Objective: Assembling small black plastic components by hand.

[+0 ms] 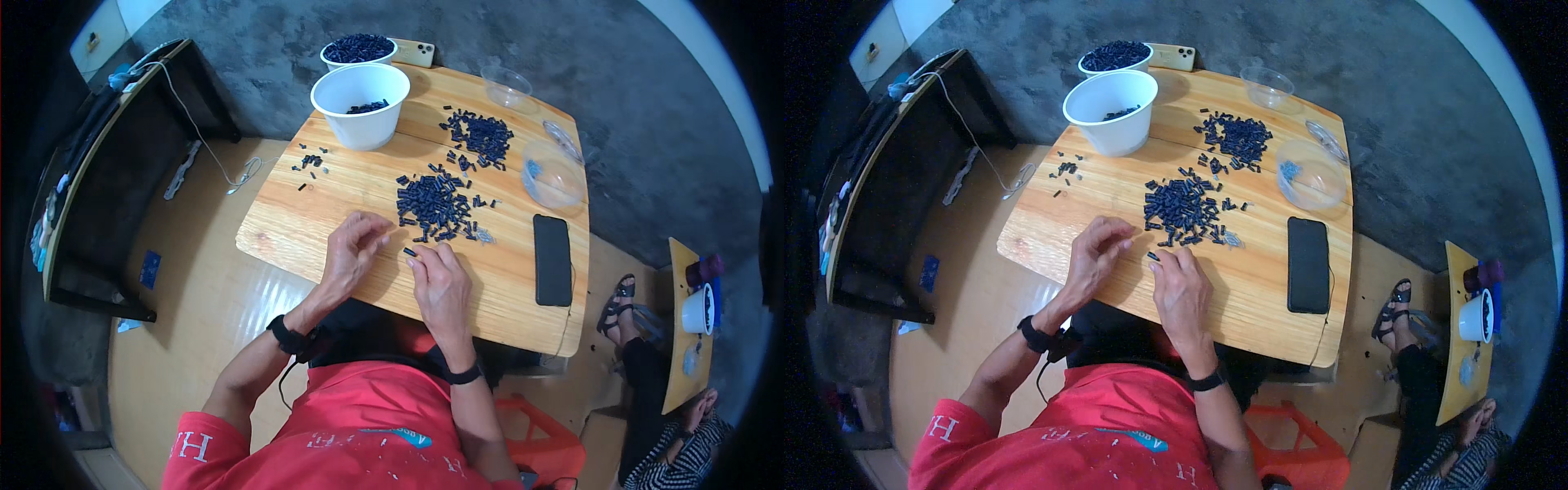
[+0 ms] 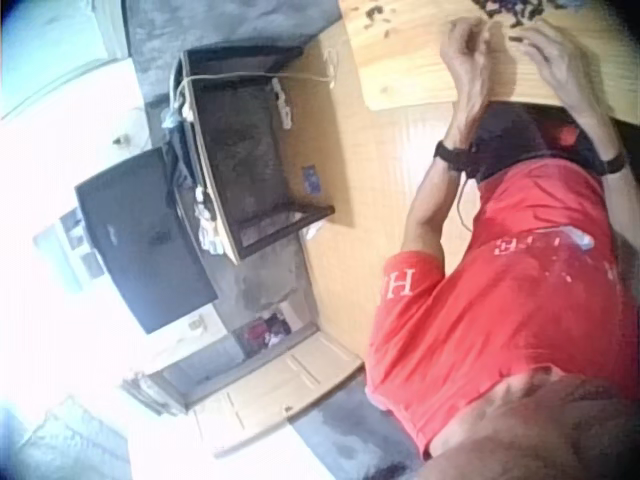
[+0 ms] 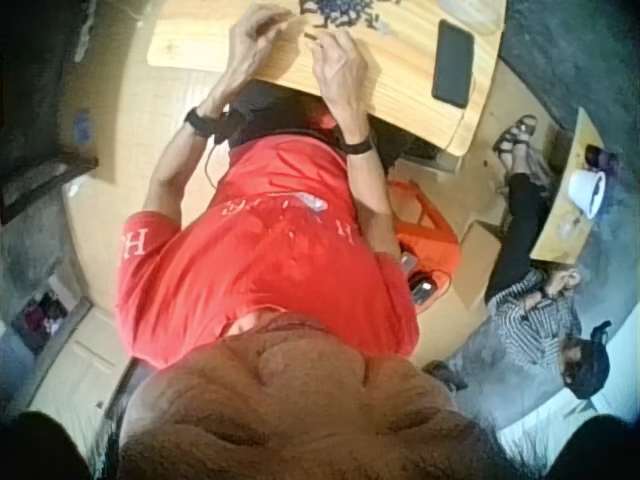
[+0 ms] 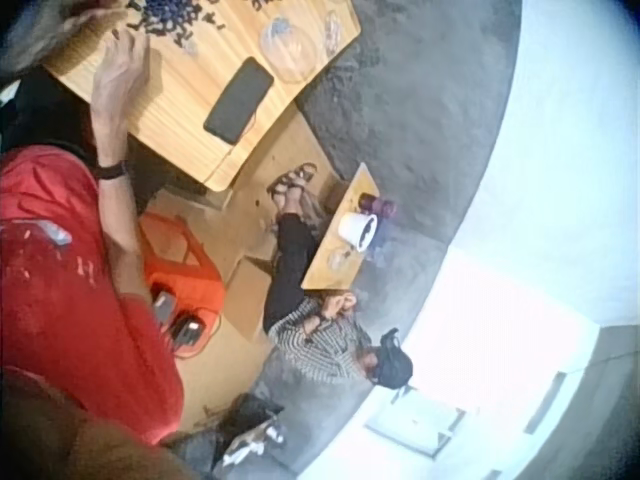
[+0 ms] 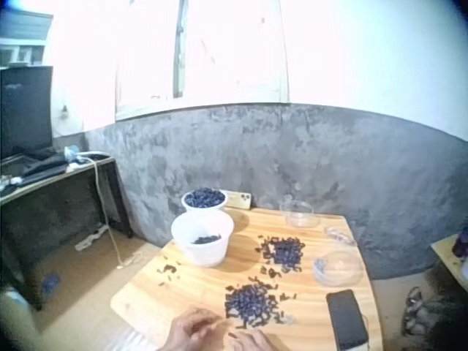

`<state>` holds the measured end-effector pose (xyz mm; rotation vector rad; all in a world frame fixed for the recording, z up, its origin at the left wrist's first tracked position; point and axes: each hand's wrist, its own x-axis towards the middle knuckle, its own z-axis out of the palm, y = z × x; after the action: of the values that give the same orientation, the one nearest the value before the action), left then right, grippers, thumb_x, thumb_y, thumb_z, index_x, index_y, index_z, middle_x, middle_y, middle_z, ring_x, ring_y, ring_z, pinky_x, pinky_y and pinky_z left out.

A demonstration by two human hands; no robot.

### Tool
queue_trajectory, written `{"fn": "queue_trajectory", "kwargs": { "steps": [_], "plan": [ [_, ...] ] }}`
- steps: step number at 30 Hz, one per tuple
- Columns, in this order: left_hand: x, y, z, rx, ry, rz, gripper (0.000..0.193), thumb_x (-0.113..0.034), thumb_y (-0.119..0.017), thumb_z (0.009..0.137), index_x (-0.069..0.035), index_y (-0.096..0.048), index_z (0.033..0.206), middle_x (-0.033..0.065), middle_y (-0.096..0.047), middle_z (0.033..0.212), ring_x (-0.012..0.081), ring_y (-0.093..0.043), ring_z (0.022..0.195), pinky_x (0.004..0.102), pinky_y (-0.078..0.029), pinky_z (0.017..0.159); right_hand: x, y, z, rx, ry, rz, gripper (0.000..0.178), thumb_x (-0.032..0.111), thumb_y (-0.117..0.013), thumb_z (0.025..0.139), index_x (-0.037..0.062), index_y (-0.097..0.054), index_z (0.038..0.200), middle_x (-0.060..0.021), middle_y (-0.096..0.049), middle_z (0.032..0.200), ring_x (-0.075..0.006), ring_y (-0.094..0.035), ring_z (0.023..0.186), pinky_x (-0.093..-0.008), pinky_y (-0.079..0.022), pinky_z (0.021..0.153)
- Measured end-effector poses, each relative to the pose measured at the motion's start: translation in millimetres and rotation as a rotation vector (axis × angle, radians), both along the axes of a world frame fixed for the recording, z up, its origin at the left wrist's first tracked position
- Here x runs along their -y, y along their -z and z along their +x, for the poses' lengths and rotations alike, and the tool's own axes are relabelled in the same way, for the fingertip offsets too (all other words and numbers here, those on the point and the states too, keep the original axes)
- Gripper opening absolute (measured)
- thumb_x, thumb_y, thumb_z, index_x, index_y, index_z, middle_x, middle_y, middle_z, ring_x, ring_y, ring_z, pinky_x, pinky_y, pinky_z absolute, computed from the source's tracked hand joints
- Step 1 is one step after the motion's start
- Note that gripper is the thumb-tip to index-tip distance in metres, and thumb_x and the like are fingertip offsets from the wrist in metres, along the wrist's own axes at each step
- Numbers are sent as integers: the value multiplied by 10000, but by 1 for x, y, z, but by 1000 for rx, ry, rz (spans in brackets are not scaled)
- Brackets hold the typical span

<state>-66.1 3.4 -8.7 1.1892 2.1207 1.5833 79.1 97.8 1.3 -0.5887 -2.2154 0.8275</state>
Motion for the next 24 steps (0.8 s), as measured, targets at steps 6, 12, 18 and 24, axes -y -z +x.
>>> {"fn": "queue_trajectory", "kwargs": {
  "steps": [6, 12, 18, 24],
  "plan": [
    [-6, 2, 16, -394, 73, 48, 243, 33, -694, 722, -41, -696, 953, 100, -656, 967, 265, -608, 909, 326, -507, 782, 3, 6, -7, 36, 40, 108, 116, 48, -632, 821, 14, -657, 929, -132, -563, 831, -312, -592, 767, -404, -468, 664],
    [-8, 7, 28, -486, 46, 48, 212, 14, -698, 692, -37, -687, 897, 85, -654, 877, 281, -600, 830, 360, -497, 724, -2, 7, 2, -58, -17, 15, 116, 29, -647, 810, 3, -660, 922, -128, -588, 853, -289, -609, 764, -367, -481, 662],
    [-8, 9, 29, -505, 38, 85, 186, 5, -667, 722, -30, -653, 904, 113, -642, 875, 310, -584, 797, 389, -480, 721, -15, 11, 20, -189, 38, -311, 144, 34, -645, 842, -2, -671, 979, -99, -627, 884, -179, -614, 746, -279, -478, 656],
    [-4, 12, 26, 196, -60, 199, 218, 38, -641, 843, 17, -640, 1060, 59, -649, 912, 122, -619, 890, 245, -504, 788, -22, 0, 43, -55, 239, -227, 124, 42, -637, 850, 3, -675, 961, -105, -631, 864, -199, -620, 743, -290, -480, 655]
  ]
}}
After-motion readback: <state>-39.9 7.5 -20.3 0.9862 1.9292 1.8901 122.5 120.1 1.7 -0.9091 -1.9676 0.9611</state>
